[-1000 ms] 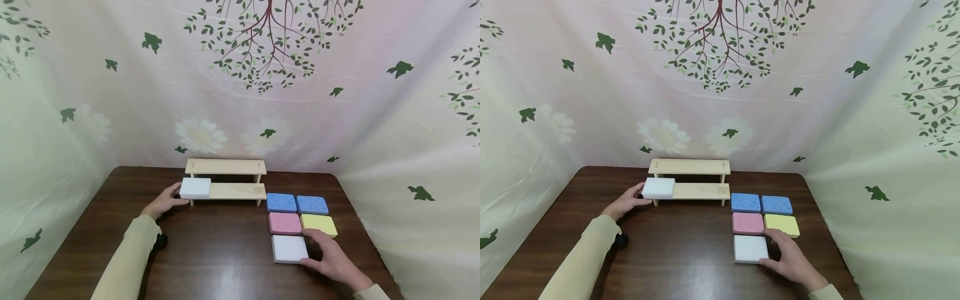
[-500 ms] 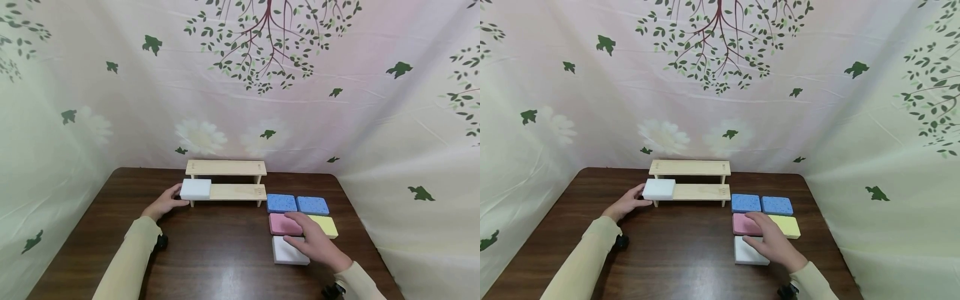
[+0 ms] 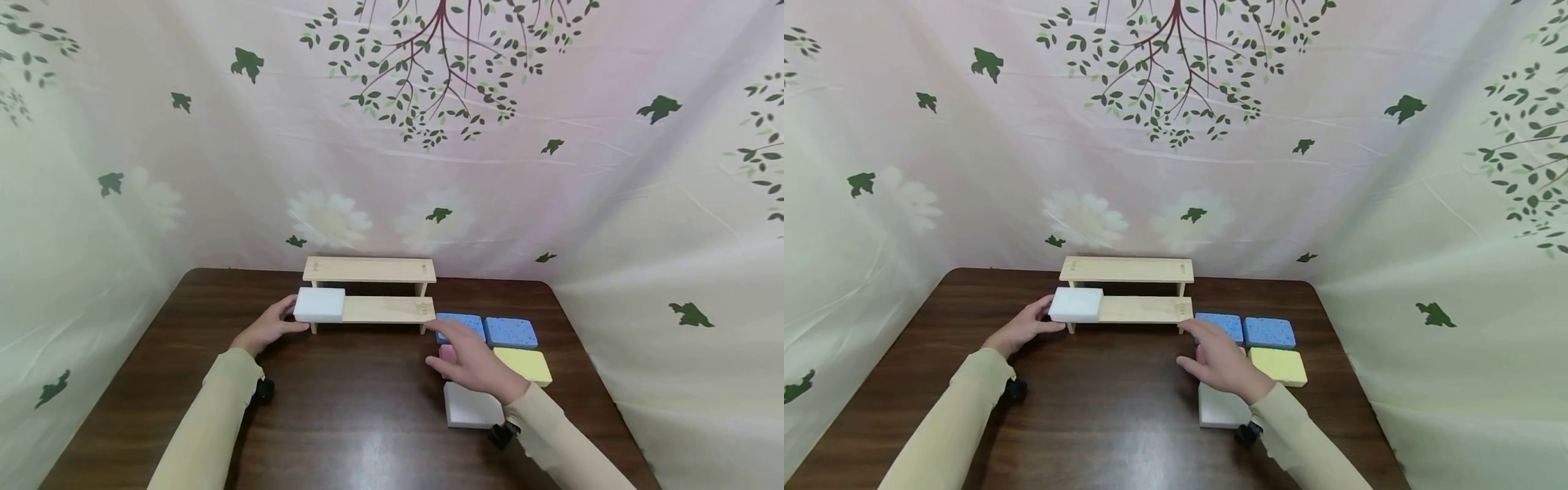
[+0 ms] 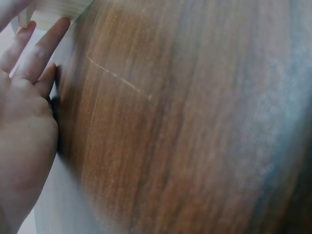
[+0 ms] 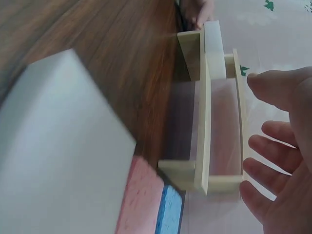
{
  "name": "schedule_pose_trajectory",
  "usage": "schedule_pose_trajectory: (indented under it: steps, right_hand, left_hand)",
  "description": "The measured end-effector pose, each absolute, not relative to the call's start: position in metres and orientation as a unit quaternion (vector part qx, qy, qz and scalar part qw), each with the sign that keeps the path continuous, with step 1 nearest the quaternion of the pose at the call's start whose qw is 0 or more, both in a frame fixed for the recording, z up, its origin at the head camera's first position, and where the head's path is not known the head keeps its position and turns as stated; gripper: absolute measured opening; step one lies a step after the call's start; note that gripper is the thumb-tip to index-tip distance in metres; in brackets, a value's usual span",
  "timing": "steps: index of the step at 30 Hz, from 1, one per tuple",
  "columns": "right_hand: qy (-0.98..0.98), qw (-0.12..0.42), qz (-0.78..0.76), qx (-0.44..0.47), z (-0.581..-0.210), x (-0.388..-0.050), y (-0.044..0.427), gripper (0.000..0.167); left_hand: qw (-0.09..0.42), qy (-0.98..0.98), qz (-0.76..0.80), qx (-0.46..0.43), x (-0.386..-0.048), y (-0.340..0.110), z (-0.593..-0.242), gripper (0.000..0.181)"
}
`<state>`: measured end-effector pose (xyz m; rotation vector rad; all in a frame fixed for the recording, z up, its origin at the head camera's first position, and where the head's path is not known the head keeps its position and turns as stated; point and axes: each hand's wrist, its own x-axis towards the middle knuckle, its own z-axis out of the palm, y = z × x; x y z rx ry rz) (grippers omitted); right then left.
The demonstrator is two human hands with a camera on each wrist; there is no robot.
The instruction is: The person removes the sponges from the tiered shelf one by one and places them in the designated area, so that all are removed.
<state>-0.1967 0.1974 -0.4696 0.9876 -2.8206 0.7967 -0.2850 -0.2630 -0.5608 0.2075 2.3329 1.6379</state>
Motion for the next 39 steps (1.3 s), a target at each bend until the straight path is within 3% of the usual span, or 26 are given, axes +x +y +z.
schedule_pose_trajectory:
  steps: [21, 39]
  right_hand:
    - [-0.914, -0.028, 0.203, 0.349, -0.48, -0.255, 0.116, 0.068]
    - [-0.909, -0.043, 0.292, 0.293, -0.501, -0.283, 0.053, 0.084]
  left_hand:
    - [0.148, 0.81, 0.565, 0.058, -0.287, -0.262, -0.559, 0.093]
    - [0.148, 0.814, 0.559, 0.053, -0.286, -0.261, -0.56, 0.093]
